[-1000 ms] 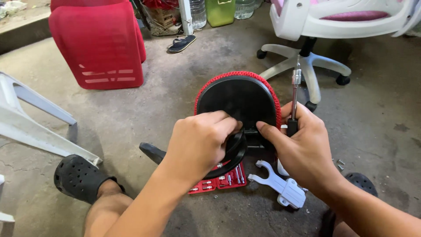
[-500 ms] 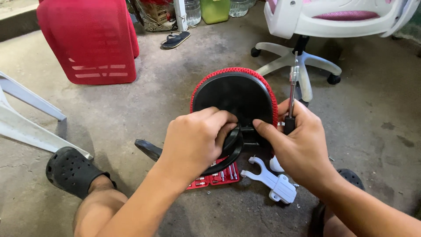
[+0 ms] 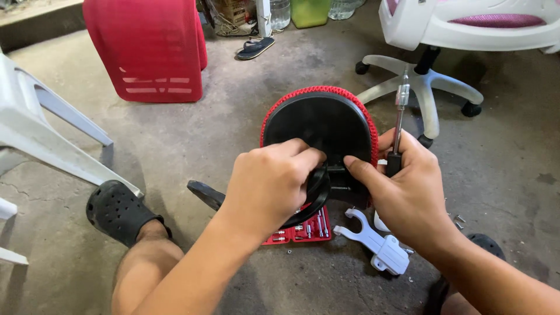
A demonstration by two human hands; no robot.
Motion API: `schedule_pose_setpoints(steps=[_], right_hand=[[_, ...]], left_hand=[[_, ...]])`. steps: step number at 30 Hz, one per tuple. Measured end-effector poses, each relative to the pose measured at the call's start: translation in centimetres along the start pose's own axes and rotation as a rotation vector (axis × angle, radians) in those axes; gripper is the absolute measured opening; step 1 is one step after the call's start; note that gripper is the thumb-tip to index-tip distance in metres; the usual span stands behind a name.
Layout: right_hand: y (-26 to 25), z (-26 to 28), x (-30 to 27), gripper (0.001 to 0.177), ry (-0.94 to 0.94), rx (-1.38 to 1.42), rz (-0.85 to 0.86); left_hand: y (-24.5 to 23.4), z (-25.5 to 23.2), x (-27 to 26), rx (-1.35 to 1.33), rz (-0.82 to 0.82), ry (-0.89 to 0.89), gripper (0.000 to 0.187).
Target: Assembling or repairing a component of an office chair using tools.
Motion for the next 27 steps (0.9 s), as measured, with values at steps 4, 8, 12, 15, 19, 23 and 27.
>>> schedule_pose_setpoints(steps=[4,8,12,15,19,23,27], right_hand=[[-0.3,-0.4,0.0,0.022,0.023,-0.018,0.008],[-0.9,-1.1,-0.1,0.024,0.061,-0.043,0.009],[-1.3,-1.5,-0.2,0.023,0.077,-0.026,0.003],[-1.5,-1.4,-0.2,0.021,0.074,-0.004,0.001],[-1.7,-1.6,0.0,0.021,0.091,-0.007,0.001],[-1.3,-1.2,0.1,0.021,0.082,-0.023,0.007],[-0.3,-1.5,0.1,0.022,0.087,0.023,0.033]], left_hand=[[0.8,-0.4,0.2,0.065,0.056,0.02,0.021],[1.2,-0.9,0.6,0.043,0.063,0.053,0.019],[1.8,-1.2,1.0,0.025,0.064,0.064,0.022],[2.2,-1.0,1.1,0.029,0.068,0.051,0.021],[2.2,-0.7,1.4,-0.018,0.068,0.026,0.022],[2.2,0.0,1.3,-0.053,0.08,-0.037,0.016],[1.9,0.7,1.0,-0.043,0.076,-0.067,0.009]])
Point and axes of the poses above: each hand's wrist, its own x-axis towards the middle knuckle, its own y-axis out of the palm, z = x × y, the point moved 10 cm from there along x, towards the middle knuckle, and after that the axes turned 7 degrees about -y, right-handed, at the moved point
